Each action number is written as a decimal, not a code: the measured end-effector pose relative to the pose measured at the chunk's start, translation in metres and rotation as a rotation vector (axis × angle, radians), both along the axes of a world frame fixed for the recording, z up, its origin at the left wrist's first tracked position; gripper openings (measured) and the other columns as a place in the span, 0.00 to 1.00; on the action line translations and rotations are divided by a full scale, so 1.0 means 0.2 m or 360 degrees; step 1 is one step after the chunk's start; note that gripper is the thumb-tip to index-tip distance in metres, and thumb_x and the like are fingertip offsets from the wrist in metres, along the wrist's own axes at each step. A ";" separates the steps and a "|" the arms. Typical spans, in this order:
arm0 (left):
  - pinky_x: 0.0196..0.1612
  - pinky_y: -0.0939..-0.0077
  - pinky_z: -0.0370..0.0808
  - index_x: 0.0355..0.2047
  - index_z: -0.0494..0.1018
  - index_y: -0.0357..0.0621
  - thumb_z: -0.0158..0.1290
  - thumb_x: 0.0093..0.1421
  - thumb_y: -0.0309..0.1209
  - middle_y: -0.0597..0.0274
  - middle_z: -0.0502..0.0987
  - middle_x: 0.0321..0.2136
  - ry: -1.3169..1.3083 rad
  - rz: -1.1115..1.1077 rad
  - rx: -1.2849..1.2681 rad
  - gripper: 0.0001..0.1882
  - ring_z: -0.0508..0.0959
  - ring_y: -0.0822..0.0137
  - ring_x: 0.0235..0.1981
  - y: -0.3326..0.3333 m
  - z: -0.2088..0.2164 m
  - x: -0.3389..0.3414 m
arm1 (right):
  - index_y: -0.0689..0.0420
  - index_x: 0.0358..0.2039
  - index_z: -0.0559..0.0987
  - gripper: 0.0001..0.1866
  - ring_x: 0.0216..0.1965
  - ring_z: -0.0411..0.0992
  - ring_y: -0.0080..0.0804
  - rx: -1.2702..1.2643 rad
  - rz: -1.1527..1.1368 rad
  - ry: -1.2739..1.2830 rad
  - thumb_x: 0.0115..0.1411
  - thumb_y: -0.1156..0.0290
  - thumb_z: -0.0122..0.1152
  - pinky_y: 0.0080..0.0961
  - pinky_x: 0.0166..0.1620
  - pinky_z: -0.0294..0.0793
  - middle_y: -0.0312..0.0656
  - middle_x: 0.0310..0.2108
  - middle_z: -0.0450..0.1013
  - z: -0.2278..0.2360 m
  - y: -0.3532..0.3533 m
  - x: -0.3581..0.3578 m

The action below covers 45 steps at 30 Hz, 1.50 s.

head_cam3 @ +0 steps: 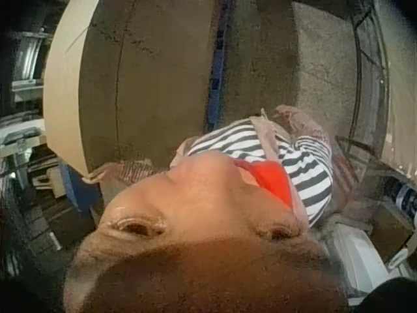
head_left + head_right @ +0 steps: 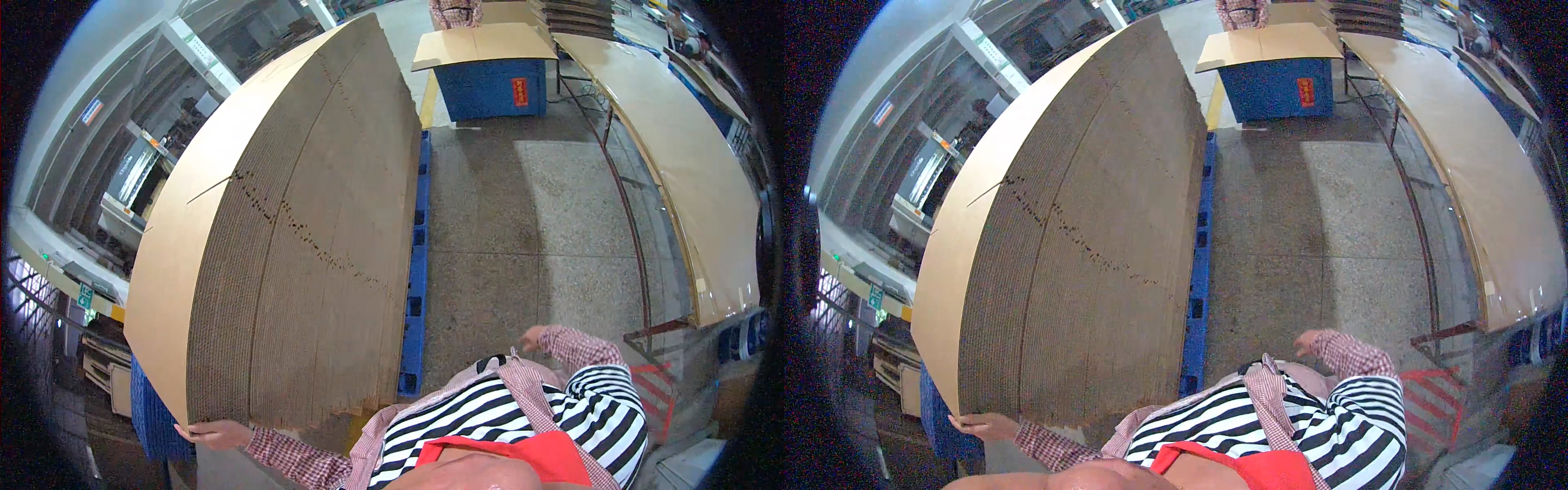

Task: The person takes a cardboard sheet from a stack onto a table by hand and aligns it, then uses a paintbrush to apply adhesive along the edges of the cardboard sheets.

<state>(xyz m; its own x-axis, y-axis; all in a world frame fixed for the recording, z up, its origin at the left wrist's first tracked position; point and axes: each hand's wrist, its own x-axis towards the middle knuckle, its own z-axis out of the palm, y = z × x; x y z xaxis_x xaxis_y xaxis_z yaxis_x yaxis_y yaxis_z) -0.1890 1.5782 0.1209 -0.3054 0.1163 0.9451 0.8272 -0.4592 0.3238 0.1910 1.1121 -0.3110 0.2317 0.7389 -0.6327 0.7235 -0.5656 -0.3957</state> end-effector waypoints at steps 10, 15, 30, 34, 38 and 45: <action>0.30 0.55 0.71 0.49 0.61 0.49 0.28 0.64 0.39 0.53 0.72 0.40 -0.0174 0.0072 -0.0192 0.18 0.74 0.49 0.33 0.05 -0.01 -0.02 | 0.55 0.39 0.75 0.22 0.39 0.71 0.38 0.0318 -0.1554 -0.0132 0.48 0.55 0.52 0.31 0.42 0.69 0.46 0.35 0.73 -0.24 -0.40 -0.17; 0.30 0.56 0.72 0.48 0.62 0.47 0.28 0.64 0.40 0.54 0.72 0.40 -0.0168 0.0140 -0.0098 0.19 0.75 0.50 0.33 0.07 -0.02 -0.03 | 0.56 0.34 0.77 0.20 0.37 0.72 0.38 0.0280 -0.1684 0.0188 0.46 0.55 0.53 0.30 0.41 0.69 0.47 0.33 0.73 -0.38 -0.34 -0.35; 0.23 0.65 0.71 0.48 0.65 0.49 0.26 0.63 0.46 0.58 0.75 0.36 -0.0242 0.0181 -0.0195 0.23 0.76 0.59 0.28 0.04 -0.02 0.00 | 0.54 0.33 0.77 0.18 0.36 0.71 0.43 0.0410 -0.1362 0.0049 0.49 0.54 0.49 0.35 0.40 0.69 0.46 0.33 0.73 -0.37 -0.34 -0.32; 0.20 0.66 0.70 0.49 0.64 0.50 0.26 0.63 0.47 0.57 0.75 0.34 -0.0151 0.0215 -0.0169 0.24 0.76 0.59 0.25 0.04 -0.03 0.00 | 0.54 0.37 0.76 0.20 0.41 0.69 0.44 0.0261 -0.0622 0.0338 0.50 0.55 0.47 0.34 0.44 0.67 0.49 0.37 0.72 -0.27 -0.38 -0.29; 0.20 0.67 0.72 0.49 0.63 0.50 0.27 0.63 0.46 0.57 0.75 0.34 -0.0056 0.0251 -0.0089 0.23 0.76 0.57 0.25 0.06 -0.03 -0.03 | 0.54 0.38 0.76 0.21 0.41 0.69 0.44 0.0293 -0.0715 0.0161 0.51 0.54 0.47 0.36 0.44 0.67 0.49 0.38 0.71 -0.19 -0.43 -0.22; 0.26 0.63 0.75 0.48 0.62 0.46 0.27 0.63 0.43 0.53 0.73 0.38 -0.0103 0.0228 -0.0203 0.21 0.76 0.53 0.31 0.09 -0.05 -0.05 | 0.55 0.40 0.75 0.21 0.41 0.69 0.40 0.0137 -0.0682 0.0279 0.52 0.54 0.48 0.32 0.44 0.67 0.47 0.38 0.72 -0.18 -0.39 -0.13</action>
